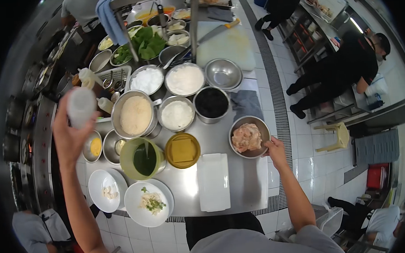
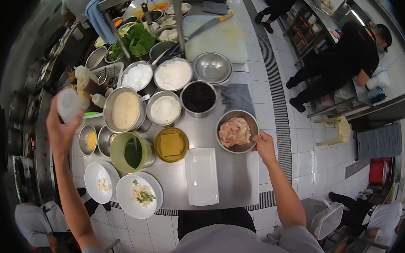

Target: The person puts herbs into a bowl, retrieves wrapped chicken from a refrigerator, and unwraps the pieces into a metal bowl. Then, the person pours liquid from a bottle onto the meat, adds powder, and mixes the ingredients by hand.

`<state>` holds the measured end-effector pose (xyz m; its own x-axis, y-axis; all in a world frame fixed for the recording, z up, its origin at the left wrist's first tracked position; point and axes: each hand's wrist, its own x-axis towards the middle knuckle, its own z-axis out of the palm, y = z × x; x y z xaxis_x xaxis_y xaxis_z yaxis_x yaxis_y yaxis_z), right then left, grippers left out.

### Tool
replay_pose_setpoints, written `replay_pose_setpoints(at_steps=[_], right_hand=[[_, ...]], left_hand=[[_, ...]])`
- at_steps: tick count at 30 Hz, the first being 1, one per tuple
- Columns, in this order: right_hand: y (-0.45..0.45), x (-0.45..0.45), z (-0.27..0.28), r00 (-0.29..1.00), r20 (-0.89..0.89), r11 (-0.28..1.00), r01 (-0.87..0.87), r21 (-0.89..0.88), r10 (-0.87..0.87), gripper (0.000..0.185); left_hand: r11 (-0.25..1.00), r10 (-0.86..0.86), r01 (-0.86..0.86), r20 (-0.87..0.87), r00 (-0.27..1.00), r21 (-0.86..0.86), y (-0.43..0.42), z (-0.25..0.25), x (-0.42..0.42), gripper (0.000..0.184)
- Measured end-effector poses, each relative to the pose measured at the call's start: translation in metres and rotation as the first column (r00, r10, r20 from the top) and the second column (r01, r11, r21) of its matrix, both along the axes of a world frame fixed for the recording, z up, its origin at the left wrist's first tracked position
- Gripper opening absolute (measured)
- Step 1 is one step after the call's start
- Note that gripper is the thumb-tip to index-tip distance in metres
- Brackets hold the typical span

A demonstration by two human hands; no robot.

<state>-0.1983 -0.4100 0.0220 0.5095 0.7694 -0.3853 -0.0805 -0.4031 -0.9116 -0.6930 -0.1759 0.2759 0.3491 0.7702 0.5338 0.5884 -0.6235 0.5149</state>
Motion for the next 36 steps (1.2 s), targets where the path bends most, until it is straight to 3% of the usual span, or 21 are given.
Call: replay_pose_setpoints(at_steps=[1, 2, 3, 5, 6, 9, 13, 15, 22, 25, 36], right_hand=[[0.001, 0.002, 0.006, 0.999, 0.026, 1.000, -0.030, 0.003, 0.030, 0.031], [0.002, 0.002, 0.015, 0.999, 0.024, 1.000, -0.025, 0.007, 0.024, 0.031], [0.003, 0.003, 0.026, 0.998, 0.032, 0.999, -0.048, 0.015, 0.047, 0.030], [0.005, 0.009, 0.035, 0.996, 0.032, 0.996, -0.082, 0.038, 0.080, 0.027], [0.006, 0.013, 0.039, 0.996, 0.030, 0.996, -0.080, 0.046, 0.079, 0.027], [0.004, 0.023, 0.048, 0.989, 0.055, 0.990, -0.138, 0.027, 0.136, 0.026], [-0.004, 0.033, 0.048, 0.981, 0.107, 0.986, -0.162, -0.027, 0.164, 0.025], [-0.009, 0.042, 0.039, 0.978, 0.120, 0.984, -0.168, -0.054, 0.173, 0.027], [-0.026, 0.063, 0.033, 0.976, 0.121, 0.983, -0.175, -0.046, 0.180, 0.027], [-0.031, 0.064, 0.033, 0.972, 0.120, 0.979, -0.201, -0.030, 0.203, 0.027], [-0.024, 0.044, 0.036, 0.983, 0.068, 0.985, -0.171, 0.018, 0.169, 0.025]], left_hand=[[0.991, -0.110, 0.113, 0.042, 0.993, -0.072, -0.012, -0.006, 0.022, 0.065], [0.989, -0.092, 0.078, -0.109, 0.990, -0.124, -0.028, -0.005, 0.052, 0.067], [0.982, -0.173, 0.184, -0.233, 0.957, 0.029, -0.040, -0.011, 0.082, 0.070], [0.959, -0.282, 0.263, -0.420, 0.863, -0.104, -0.063, -0.027, 0.144, 0.069], [0.951, -0.307, 0.223, -0.548, 0.778, -0.215, -0.072, -0.042, 0.174, 0.071], [0.923, -0.194, 0.384, -0.821, 0.537, 0.034, -0.101, -0.090, 0.244, 0.054], [0.879, -0.111, 0.462, -0.894, 0.434, 0.115, -0.127, -0.122, 0.314, 0.035], [0.828, 0.022, 0.495, -0.898, 0.440, 0.263, -0.134, -0.121, 0.338, 0.017], [0.840, 0.037, 0.521, -0.974, 0.224, 0.151, -0.154, -0.110, 0.359, 0.013], [0.852, -0.023, 0.515, -0.976, 0.216, 0.093, -0.168, -0.107, 0.368, 0.011], [0.881, 0.004, 0.457, -0.967, 0.256, 0.125, -0.166, -0.099, 0.351, 0.010]])
